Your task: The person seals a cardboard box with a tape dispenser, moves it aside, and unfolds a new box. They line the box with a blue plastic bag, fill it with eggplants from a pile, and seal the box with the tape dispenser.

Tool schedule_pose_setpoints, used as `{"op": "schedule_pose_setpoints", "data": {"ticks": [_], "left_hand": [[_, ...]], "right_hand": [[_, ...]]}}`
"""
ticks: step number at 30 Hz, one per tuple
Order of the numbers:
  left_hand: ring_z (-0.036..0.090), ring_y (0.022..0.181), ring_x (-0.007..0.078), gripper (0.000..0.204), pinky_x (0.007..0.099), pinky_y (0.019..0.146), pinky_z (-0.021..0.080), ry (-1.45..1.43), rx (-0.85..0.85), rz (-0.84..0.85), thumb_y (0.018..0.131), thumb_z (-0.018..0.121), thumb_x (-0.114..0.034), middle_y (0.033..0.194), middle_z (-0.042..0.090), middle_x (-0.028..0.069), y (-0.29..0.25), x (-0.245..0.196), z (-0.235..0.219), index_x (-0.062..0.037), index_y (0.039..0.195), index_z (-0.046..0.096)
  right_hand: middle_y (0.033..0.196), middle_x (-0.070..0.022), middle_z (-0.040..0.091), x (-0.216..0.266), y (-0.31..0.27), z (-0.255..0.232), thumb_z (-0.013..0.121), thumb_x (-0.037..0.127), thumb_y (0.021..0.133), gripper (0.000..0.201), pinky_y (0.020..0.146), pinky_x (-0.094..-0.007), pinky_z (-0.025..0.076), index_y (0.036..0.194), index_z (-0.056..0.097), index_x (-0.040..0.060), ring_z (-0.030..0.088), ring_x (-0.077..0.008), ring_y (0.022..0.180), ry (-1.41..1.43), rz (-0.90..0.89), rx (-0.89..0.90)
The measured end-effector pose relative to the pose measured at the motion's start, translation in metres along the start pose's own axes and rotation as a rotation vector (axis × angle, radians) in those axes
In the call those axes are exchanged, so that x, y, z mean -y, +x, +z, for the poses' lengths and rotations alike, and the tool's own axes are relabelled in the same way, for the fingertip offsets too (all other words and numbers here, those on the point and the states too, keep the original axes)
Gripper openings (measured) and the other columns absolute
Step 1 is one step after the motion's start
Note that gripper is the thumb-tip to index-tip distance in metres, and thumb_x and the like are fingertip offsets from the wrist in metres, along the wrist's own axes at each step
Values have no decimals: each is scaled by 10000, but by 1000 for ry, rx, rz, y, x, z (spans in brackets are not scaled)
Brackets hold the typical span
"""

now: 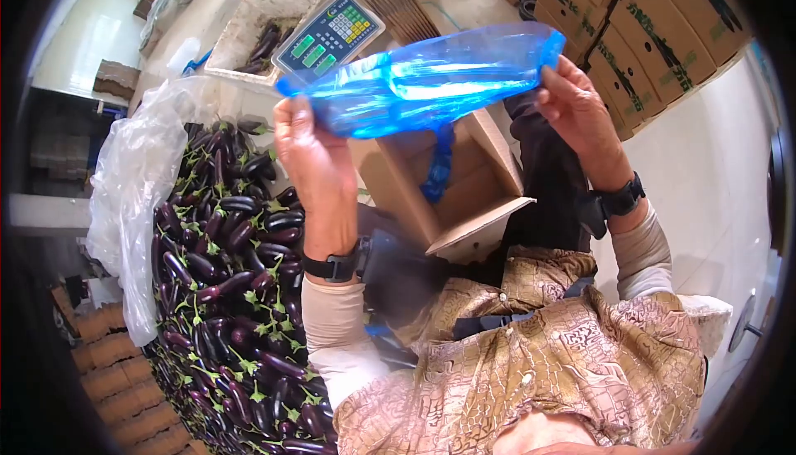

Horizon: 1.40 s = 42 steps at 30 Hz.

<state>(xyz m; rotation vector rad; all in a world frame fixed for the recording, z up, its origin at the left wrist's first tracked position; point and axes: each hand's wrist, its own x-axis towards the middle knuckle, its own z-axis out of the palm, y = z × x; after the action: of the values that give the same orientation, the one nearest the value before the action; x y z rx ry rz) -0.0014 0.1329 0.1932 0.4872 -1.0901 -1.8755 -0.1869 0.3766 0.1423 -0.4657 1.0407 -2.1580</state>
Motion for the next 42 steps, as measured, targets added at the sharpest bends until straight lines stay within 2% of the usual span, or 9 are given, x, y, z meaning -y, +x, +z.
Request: {"op": "schedule_pose_setpoints", "data": {"ticks": [4,7,10,14,17,24,30,35,42], "left_hand": [[560,670,81,95,232,562,491,75,-136,164,1010,545,-139,806,599,0,24,-15,-14,-92,927,543],[613,757,102,74,281,672,537,209,-63,206,1003,552,-139,861,630,5,34,-30,-25,-93,945,553],[537,721,38,66,212,643,473,305,46,274,1003,565,-133,842,598,-25,34,-31,-17,-71,985,574],[517,741,26,105,200,651,451,371,184,228,1020,536,-157,843,581,-39,29,-42,-1,-64,1018,584],[485,702,12,121,187,608,409,476,286,228,1014,542,-181,800,552,-58,26,-37,10,-70,1018,589],[433,637,30,164,217,573,369,797,481,300,979,594,-204,706,532,-42,7,-22,58,-49,943,631],[524,650,86,126,269,613,439,1040,504,327,940,630,-150,694,565,73,6,-16,56,-31,905,649],[551,788,100,264,258,679,464,1099,254,922,925,673,-171,908,595,34,-1,3,48,-43,1149,617],[529,811,66,330,216,732,453,601,353,-77,860,755,-105,938,575,-14,-61,40,41,-57,1148,601]], "right_hand": [[933,15,604,25,-29,-40,580,140,981,263,545,-174,390,1231,569,59,534,-45,670,-16,38,171],[969,-14,609,33,-81,-79,671,168,882,448,567,-213,403,1302,545,75,521,-92,631,-165,86,-189],[694,-129,660,55,-109,-119,651,16,762,199,501,-296,522,958,660,-20,646,-217,545,-408,317,257],[861,-95,709,65,-123,-104,677,67,841,168,610,-260,525,984,695,-19,678,-157,751,-825,724,527],[928,-66,701,75,-99,-50,641,138,892,198,656,-256,511,1023,696,2,654,-132,810,-756,413,270],[1297,-114,583,30,-8,70,680,277,897,624,1051,-340,390,1399,464,-26,544,-158,1151,-503,133,546],[960,-24,671,-6,4,97,733,227,879,317,788,-253,506,1084,651,1,620,-81,872,-549,99,302],[883,15,674,-14,2,76,742,184,867,168,716,-226,501,962,677,62,614,-50,780,-251,167,240],[947,-16,703,-28,3,70,770,204,849,257,773,-235,515,1049,694,62,641,-79,857,-42,240,146]]}}
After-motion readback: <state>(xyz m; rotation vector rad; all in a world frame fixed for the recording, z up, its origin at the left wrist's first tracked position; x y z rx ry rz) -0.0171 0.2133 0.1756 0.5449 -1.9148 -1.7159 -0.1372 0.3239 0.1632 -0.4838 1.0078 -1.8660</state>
